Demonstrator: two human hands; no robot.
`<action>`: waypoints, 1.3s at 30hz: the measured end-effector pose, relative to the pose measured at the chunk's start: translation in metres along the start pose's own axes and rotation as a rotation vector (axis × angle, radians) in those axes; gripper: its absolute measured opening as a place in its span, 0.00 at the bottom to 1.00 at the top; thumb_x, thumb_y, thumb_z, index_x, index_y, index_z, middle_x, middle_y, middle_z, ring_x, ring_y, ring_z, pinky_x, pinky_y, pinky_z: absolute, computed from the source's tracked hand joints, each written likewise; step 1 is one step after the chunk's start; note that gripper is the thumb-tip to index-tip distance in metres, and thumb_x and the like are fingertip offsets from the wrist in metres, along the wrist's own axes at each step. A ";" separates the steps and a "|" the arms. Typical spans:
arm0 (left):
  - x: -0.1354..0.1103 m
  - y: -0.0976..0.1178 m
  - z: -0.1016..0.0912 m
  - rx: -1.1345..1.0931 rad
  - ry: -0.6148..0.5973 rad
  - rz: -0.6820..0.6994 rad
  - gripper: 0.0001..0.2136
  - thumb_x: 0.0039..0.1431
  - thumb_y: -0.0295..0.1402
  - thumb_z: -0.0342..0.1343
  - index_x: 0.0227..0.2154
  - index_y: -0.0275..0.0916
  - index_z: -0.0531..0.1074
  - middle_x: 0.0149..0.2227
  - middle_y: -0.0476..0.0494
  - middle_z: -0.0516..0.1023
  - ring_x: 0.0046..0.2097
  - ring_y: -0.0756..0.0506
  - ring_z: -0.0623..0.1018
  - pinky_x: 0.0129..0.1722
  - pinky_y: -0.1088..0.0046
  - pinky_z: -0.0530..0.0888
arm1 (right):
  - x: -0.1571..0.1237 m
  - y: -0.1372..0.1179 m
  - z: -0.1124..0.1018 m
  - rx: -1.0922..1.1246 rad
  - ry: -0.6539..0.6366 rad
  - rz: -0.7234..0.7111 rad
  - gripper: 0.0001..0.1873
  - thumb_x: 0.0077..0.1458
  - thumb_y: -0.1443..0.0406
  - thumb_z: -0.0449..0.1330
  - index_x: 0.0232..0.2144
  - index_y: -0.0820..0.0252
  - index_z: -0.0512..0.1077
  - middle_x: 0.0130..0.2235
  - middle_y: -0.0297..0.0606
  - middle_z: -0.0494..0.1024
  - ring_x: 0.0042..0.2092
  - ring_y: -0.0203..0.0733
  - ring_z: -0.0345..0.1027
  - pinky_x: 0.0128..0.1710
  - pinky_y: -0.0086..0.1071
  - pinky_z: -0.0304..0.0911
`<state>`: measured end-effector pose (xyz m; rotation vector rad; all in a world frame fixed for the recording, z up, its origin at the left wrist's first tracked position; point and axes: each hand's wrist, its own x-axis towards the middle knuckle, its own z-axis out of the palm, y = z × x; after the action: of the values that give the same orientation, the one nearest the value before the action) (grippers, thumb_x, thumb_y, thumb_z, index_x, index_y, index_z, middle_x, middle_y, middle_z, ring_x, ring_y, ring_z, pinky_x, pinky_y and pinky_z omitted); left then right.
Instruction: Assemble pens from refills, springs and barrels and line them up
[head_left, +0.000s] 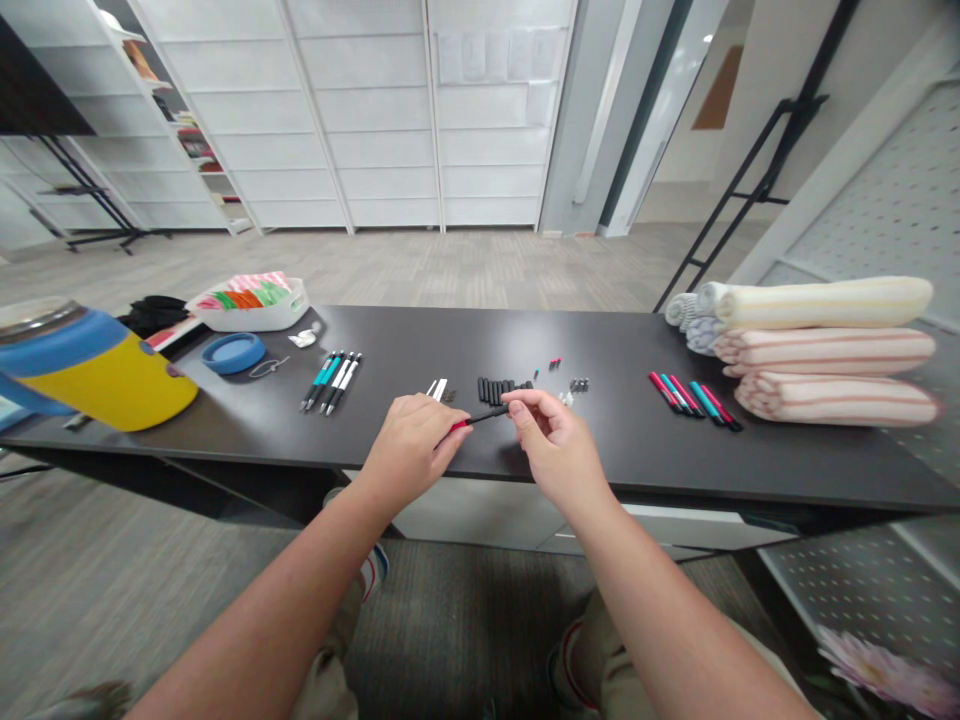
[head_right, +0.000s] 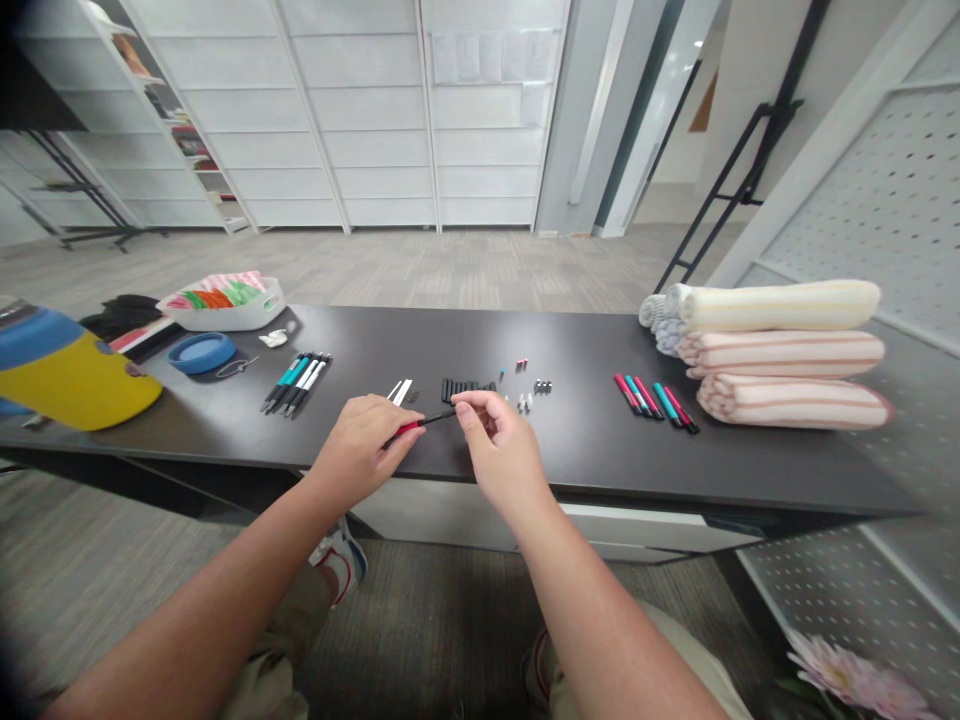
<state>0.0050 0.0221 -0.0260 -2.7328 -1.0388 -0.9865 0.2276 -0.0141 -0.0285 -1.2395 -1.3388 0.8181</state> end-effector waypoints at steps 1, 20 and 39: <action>0.000 0.000 0.000 0.000 0.000 0.001 0.07 0.71 0.34 0.57 0.46 0.41 0.78 0.42 0.42 0.84 0.45 0.41 0.79 0.48 0.59 0.69 | 0.000 0.000 0.000 0.008 -0.004 0.007 0.19 0.67 0.48 0.60 0.47 0.55 0.79 0.34 0.36 0.79 0.32 0.41 0.69 0.33 0.33 0.63; 0.000 0.000 -0.001 0.001 -0.013 0.008 0.07 0.71 0.35 0.57 0.46 0.41 0.78 0.42 0.42 0.85 0.45 0.41 0.79 0.49 0.58 0.69 | 0.001 -0.001 0.000 -0.044 -0.021 0.011 0.21 0.67 0.48 0.59 0.48 0.54 0.80 0.34 0.37 0.80 0.30 0.40 0.67 0.31 0.33 0.61; -0.001 -0.001 -0.001 0.007 -0.012 0.033 0.07 0.71 0.34 0.57 0.46 0.41 0.78 0.42 0.42 0.85 0.45 0.41 0.80 0.49 0.58 0.70 | 0.000 -0.002 0.002 -0.133 -0.080 -0.054 0.18 0.67 0.51 0.59 0.46 0.53 0.82 0.35 0.38 0.82 0.35 0.44 0.73 0.36 0.36 0.67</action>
<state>0.0034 0.0221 -0.0263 -2.7445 -0.9932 -0.9610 0.2251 -0.0145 -0.0269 -1.2790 -1.5058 0.7573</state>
